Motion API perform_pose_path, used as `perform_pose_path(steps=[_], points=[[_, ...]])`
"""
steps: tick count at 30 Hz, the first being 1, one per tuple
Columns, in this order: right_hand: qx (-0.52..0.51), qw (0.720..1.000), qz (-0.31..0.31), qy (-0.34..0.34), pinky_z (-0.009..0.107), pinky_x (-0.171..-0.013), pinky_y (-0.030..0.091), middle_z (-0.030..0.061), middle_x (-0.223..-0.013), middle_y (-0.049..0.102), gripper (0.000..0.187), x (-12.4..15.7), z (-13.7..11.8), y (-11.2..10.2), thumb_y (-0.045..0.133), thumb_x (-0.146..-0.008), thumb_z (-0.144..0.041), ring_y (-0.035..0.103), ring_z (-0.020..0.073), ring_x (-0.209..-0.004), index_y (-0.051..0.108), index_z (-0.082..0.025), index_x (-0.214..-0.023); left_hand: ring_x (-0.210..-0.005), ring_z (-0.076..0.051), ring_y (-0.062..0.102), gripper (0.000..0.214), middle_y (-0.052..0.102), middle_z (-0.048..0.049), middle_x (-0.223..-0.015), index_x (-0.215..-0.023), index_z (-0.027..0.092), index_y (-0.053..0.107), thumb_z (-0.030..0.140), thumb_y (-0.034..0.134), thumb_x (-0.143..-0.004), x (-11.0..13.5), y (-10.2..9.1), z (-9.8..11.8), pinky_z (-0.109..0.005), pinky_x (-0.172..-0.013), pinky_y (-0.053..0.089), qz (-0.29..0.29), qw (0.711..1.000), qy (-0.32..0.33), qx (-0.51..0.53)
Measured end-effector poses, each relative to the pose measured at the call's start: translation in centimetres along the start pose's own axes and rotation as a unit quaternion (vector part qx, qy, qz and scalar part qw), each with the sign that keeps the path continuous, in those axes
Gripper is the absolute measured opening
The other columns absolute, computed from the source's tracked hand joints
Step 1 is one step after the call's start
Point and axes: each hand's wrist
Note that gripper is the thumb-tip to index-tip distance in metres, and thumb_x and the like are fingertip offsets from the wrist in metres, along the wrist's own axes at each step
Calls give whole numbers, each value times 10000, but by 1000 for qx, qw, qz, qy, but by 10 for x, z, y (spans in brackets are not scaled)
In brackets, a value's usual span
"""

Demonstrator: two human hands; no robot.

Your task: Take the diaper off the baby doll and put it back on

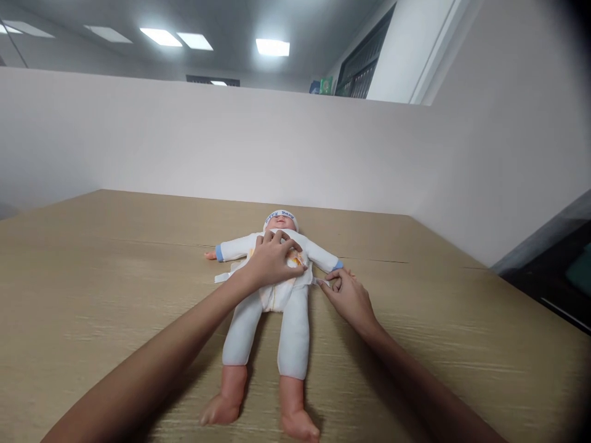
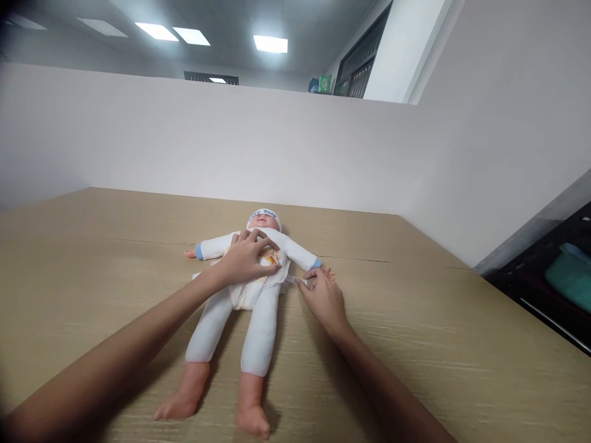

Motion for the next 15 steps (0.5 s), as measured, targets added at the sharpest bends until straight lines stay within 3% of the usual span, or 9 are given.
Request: perform_pose_path(steps=[4,7,10,15], points=[[-23,998,-31,49,321,-637,378,-13,-667,658,304,-3,0,-5,734,-804,-549,637,236,-683,632,-265,-843,-1322,-395,500,468,615,-101,-1308,-1228,331,737,616,757,-857,-1,1,-1,-576,-1093,403,-1,1000,-15,16],[-45,996,-57,48,316,-621,371,-12,-632,647,318,-4,-1,-7,762,-779,-536,606,216,-642,608,-264,-722,-1318,-392,501,494,618,-97,-1290,-1226,336,737,652,760,-847,0,1,-3,-586,-1096,398,0,1000,-14,24],[-97,991,-94,20,312,-612,374,-28,-573,569,421,-3,-4,-11,696,-828,-602,531,185,-590,561,-256,-631,-1328,-400,494,573,623,-102,-1275,-1221,331,741,739,756,-819,0,2,-5,-599,-1101,393,0,1000,-8,26],[-212,970,-119,-18,302,-640,411,-20,-685,546,552,-13,-13,-28,522,-883,-780,507,182,-673,563,-249,-738,-1307,-410,503,606,622,-107,-1291,-1225,322,735,735,790,-784,2,1,-3,-608,-1105,398,6,1000,-9,20]])
Point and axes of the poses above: each hand's wrist, its own x-axis away from the middle knuckle, its own y-axis out of the palm, z = x × y
